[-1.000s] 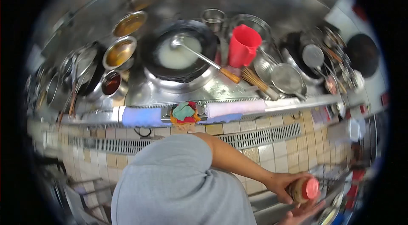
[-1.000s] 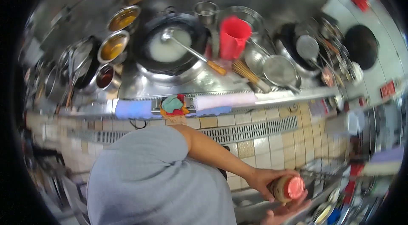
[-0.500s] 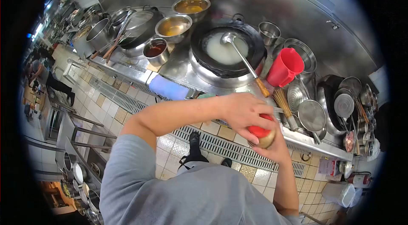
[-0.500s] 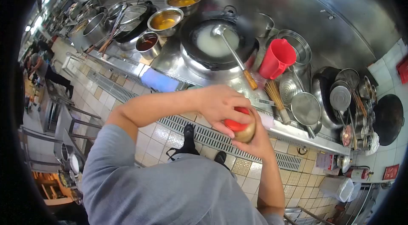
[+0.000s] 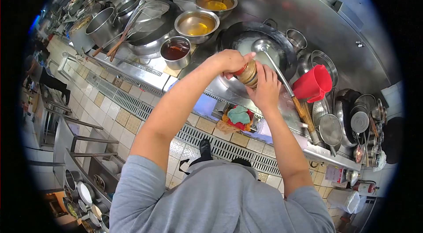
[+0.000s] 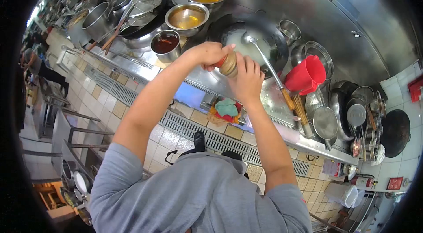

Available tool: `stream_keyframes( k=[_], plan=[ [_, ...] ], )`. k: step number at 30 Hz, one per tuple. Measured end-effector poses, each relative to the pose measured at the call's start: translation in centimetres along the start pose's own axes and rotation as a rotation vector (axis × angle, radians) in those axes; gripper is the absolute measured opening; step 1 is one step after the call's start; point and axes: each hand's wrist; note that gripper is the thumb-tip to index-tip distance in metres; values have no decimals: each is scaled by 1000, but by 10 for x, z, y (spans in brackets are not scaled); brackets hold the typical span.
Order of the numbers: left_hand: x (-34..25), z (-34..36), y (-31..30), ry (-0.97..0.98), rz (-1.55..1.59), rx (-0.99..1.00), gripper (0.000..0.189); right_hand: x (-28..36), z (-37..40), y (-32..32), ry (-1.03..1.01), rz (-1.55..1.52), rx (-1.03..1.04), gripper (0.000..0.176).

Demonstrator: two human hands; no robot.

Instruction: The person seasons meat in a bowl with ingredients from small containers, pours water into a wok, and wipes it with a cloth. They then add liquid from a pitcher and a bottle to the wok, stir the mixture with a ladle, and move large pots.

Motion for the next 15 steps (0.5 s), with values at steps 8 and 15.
stream_keyframes(
  k=[8,15],
  plan=[
    [37,-9,-48,1055,-364,-557,43,-22,-61,-12,-64,-626,95,97],
    [16,-49,-91,386,-275,-843,45,-30,-85,-13,8,-279,-97,93]
  ],
)
Point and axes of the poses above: each hand's wrist, its own z-axis away from the middle knuckle, its own y-axis out of the palm, x = y × z, and after that the axes turned 14 degrees about -z, right-handed
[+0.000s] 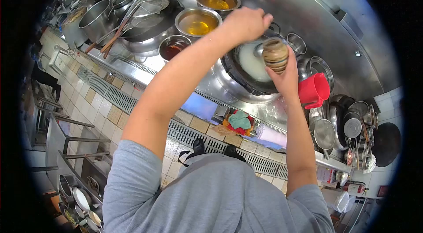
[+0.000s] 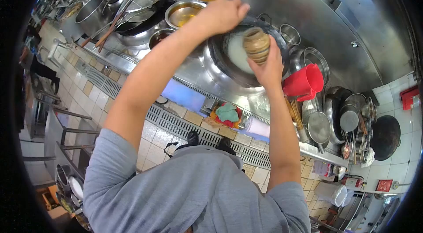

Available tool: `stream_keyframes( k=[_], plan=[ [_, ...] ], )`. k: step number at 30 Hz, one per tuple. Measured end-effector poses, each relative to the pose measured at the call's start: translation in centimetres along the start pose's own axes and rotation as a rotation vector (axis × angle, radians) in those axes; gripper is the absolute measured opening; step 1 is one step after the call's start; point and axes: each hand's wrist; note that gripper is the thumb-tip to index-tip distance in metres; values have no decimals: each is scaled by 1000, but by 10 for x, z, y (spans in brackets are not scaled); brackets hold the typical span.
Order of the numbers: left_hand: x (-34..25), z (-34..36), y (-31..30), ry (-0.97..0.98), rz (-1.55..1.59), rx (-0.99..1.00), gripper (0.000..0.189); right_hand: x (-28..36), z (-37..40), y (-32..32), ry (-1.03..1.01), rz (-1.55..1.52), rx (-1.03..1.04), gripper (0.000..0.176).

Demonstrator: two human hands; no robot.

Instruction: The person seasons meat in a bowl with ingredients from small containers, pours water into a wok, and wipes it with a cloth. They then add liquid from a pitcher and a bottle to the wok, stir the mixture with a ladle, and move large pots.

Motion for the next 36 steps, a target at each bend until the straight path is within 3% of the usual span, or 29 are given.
stream_keyframes(
  k=[1,3,6,7,8,9,10,11,12,13,14,15,16,17,18,19,21,23,25,26,30,31,32,35,36],
  plan=[
    [13,-8,5,-91,27,-34,49,-13,3,-1,1,7,4,93],
    [30,6,-24,-202,274,131,54,-29,6,-2,121,103,33,95],
    [70,56,2,-364,593,336,57,-56,9,-3,140,189,50,95],
    [74,87,5,-348,595,304,56,-66,11,-4,157,187,66,92],
    [93,123,23,-92,407,133,56,-69,10,-6,75,143,113,89],
    [113,166,48,-258,570,195,56,-74,6,-2,148,-48,169,87],
    [123,212,54,-358,668,289,58,-101,2,0,111,-39,210,88],
    [130,257,51,-471,1032,480,59,-89,-11,15,86,-46,226,88],
    [137,306,63,-793,1027,620,59,-72,-13,8,86,134,228,89],
    [155,370,105,-795,1133,565,57,-60,-12,-3,106,330,212,90],
    [158,430,126,-1051,1121,462,56,-66,-13,-2,60,382,147,91],
    [164,493,139,-1144,1111,422,55,-67,-15,2,87,422,96,91],
    [171,578,170,-1406,898,447,54,-75,-14,9,104,467,97,90],
    [156,629,154,-1425,745,514,56,-97,-11,18,169,555,202,90],
    [155,703,166,-1559,882,555,61,-93,-10,24,285,620,318,90],
    [135,744,152,-1548,885,588,61,-106,-6,30,320,627,326,90],
    [99,797,116,-1771,838,709,64,-99,-11,36,351,632,255,91],
    [88,801,102,-1888,818,768,65,-99,-16,42,365,665,280,91],
    [88,794,92,-2197,830,601,65,-100,-11,44,385,690,310,91],
    [94,795,96,-2222,877,519,64,-101,-12,45,389,687,309,91],
    [137,784,125,-1776,1094,69,62,-111,-18,52,392,656,318,91],
    [147,772,132,-1730,852,197,62,-114,-12,54,425,678,369,92],
    [151,745,123,-1756,1003,126,62,-115,-9,55,424,648,350,92],
    [172,714,124,-1761,991,159,61,-113,-10,55,448,595,262,94],
    [177,711,124,-1659,1042,150,60,-114,-10,55,451,591,258,94]
  ],
)
Point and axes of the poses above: each hand's wrist, its own z-axis away from the middle knuckle, its own y-axis out of the palm, x = y × z, and after that the axes turned 14 degrees about -z, right-handed
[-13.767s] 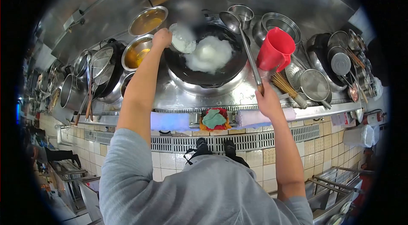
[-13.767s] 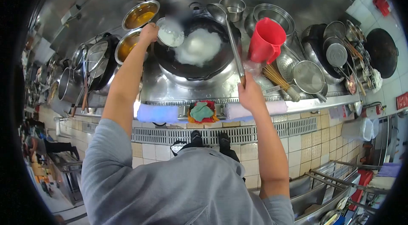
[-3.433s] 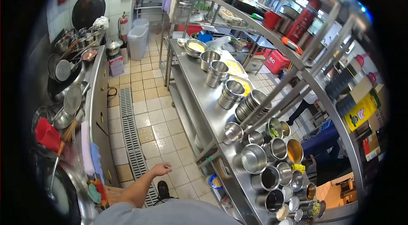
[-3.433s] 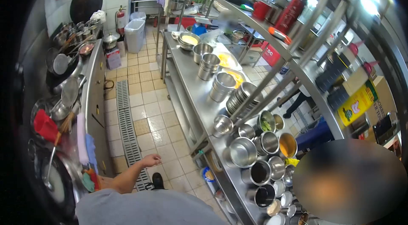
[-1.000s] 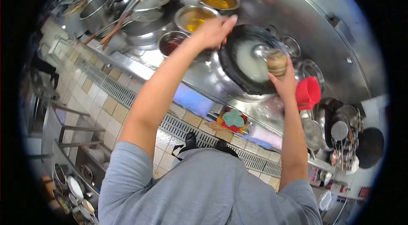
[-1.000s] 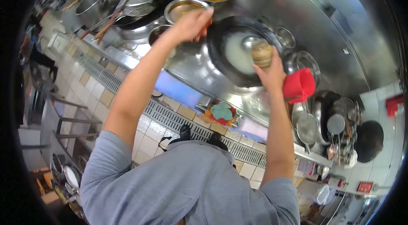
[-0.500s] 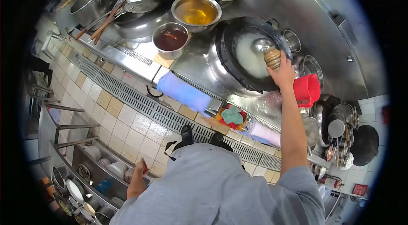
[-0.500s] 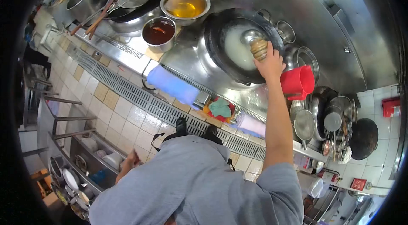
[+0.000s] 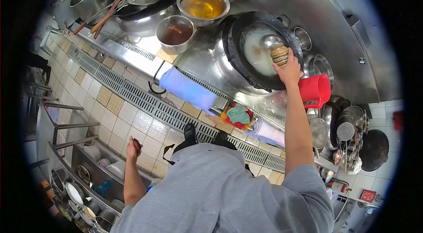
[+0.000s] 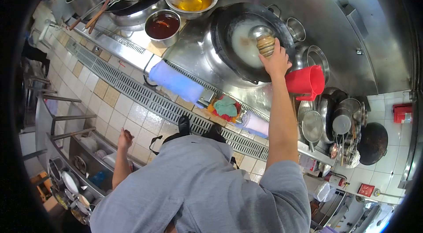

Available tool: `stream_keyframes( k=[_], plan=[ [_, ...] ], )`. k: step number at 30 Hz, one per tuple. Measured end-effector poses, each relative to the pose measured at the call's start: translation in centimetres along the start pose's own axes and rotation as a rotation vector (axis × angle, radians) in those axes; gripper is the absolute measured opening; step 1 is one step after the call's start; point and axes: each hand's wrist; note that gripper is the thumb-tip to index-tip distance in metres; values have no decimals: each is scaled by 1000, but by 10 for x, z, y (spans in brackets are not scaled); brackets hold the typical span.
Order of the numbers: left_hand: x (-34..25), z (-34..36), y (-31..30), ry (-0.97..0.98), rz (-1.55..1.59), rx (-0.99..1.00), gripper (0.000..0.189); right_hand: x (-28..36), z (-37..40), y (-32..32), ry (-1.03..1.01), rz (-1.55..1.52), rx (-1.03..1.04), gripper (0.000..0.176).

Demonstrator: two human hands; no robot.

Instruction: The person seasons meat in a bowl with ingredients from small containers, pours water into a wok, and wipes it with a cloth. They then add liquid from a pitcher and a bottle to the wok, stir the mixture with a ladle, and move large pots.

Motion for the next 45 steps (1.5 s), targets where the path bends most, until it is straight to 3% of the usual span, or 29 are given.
stream_keyframes(
  k=[5,7,9,12,13,15,16,17,18,19,20,21,22,23,24,26,27,29,30,31,33,35,36,37,39,40,43,44,45],
  plan=[
    [-5,8,7,-146,-57,-17,54,-3,3,-5,-41,-153,-171,96],
    [0,14,15,-178,-9,-171,52,-8,3,-6,-55,-233,-221,96],
    [7,22,14,-159,-10,-183,42,-7,4,-12,-70,-313,-274,97],
    [0,34,14,-293,-209,-136,33,2,11,-25,-98,-341,-339,95],
    [-6,36,17,-290,-201,-148,33,4,14,-29,-167,-577,-344,94],
    [-28,31,25,6,-119,-48,32,14,18,-27,-280,-997,-291,90],
    [-62,36,50,106,-58,-110,25,19,26,-20,-318,-1180,-223,87],
    [-104,56,72,236,-60,-54,40,29,42,-14,-304,-1145,-197,85],
    [-160,78,97,447,-86,5,43,43,63,-12,-235,-1028,-169,82],
    [-196,91,113,617,-24,194,50,63,85,-13,-114,-1161,88,80],
    [-221,95,136,756,-21,261,56,78,103,-3,-122,-964,128,80],
    [-253,115,157,870,31,281,53,83,117,25,-17,-1286,422,81],
    [-299,153,166,904,-209,155,38,102,139,45,-133,-1230,372,81],
    [-335,186,167,1029,-448,-90,30,112,149,88,-380,-1351,339,82],
    [-351,195,172,1062,-502,-254,35,135,162,95,-532,-1258,381,84],
    [-371,222,164,1110,-581,-466,41,179,195,136,-612,-1542,602,86],
    [-374,237,153,954,-737,-534,42,205,210,130,-769,-1350,567,85],
    [-368,236,122,824,-1020,-685,44,257,252,92,-650,-1488,828,83],
    [-364,245,105,747,-1114,-697,44,275,256,107,-896,-1493,747,81],
    [-358,256,84,664,-1203,-713,44,295,275,54,-1048,-1321,729,80],
    [-339,271,42,670,-1177,-714,43,327,299,31,-1117,-1329,871,78],
    [-319,300,4,760,-1114,-710,41,354,302,63,-1066,-1365,1249,76],
    [-309,316,-15,842,-1047,-694,39,370,316,61,-855,-1563,1666,79],
    [-304,329,-29,855,-1051,-701,39,381,326,62,-870,-1568,1653,79],
    [-292,357,-63,1179,-1017,-476,37,409,350,59,-433,-1501,2666,90],
    [-285,374,-86,1184,-1024,-486,37,430,367,52,-527,-1381,2831,100],
    [-278,432,-168,1347,-1062,-605,44,516,428,13,-637,-1385,2886,99],
    [-278,452,-204,1401,-1035,-670,48,555,444,8,-711,-1498,2697,97],
    [-275,488,-236,1307,-975,-773,56,599,458,-4,-775,-1594,2503,96]
  ],
)
Point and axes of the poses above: each hand's wrist, its own z-axis away from the middle knuckle, its own y-axis out of the palm, x = y × z, and after that the axes turned 14 degrees about -z, right-handed
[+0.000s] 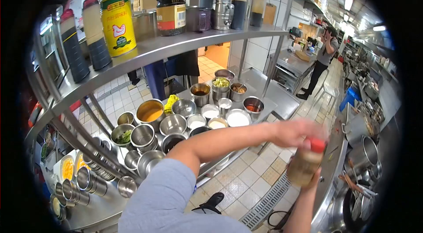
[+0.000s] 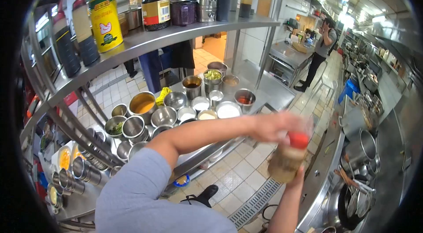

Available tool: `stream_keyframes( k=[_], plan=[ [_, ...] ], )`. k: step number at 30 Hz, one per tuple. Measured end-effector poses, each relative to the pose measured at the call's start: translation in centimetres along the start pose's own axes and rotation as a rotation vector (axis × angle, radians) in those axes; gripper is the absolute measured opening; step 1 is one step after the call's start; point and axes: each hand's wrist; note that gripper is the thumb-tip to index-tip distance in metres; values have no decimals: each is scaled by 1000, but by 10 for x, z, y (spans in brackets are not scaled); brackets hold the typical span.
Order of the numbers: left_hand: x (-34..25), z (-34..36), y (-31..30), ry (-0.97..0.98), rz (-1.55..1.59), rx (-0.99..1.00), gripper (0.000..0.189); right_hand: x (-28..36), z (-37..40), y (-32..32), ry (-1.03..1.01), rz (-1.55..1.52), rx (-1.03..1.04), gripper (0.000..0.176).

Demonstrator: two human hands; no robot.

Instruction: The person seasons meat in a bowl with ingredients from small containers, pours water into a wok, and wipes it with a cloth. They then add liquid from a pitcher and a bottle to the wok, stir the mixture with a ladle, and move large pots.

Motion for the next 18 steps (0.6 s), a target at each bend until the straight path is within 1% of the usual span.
stream_keyframes(
  k=[1,2,3,4,5,6,7,8,9,10,11,12,14,15,16,18],
  plan=[
    [31,18,-16,-50,-153,-388,60,17,-57,2,-91,87,55,86],
    [40,34,-47,-128,3,-609,59,33,-116,38,-104,96,73,77],
    [49,55,-74,-207,-44,-818,57,43,-178,66,-209,206,58,67],
    [55,75,-90,-307,-75,-952,54,48,-246,84,-299,244,145,59],
    [60,93,-100,-405,-99,-1082,51,51,-295,129,-428,378,145,55],
    [67,109,-104,-444,-57,-1113,48,52,-337,167,-475,496,185,53],
    [73,123,-104,-481,-6,-1138,45,48,-392,176,-498,550,212,55],
    [76,133,-103,-513,-20,-1136,43,43,-446,183,-530,711,142,64],
    [76,138,-103,-544,-11,-1146,41,30,-505,182,-560,790,77,73],
    [79,144,-103,-529,21,-1137,40,20,-542,189,-485,893,83,78],
    [80,147,-103,-531,52,-1142,40,6,-567,197,-385,969,32,77],
    [82,147,-104,-535,85,-1148,41,-8,-586,199,-280,1041,-21,77],
    [92,147,-107,-530,106,-1139,41,-29,-607,191,-265,1088,99,74],
    [96,145,-105,-529,121,-1136,41,-46,-614,180,-497,1058,66,67],
    [100,141,-104,-534,133,-1125,41,-50,-619,163,-494,1059,49,67],
    [109,124,-100,-484,163,-1151,41,-47,-590,129,-588,664,3,60]
  ],
)
Point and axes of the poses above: each hand's wrist, its own z-axis away from the middle knuckle, its own y-axis out of the palm, x = y × z, and after that the axes turned 14 degrees about -z, right-handed
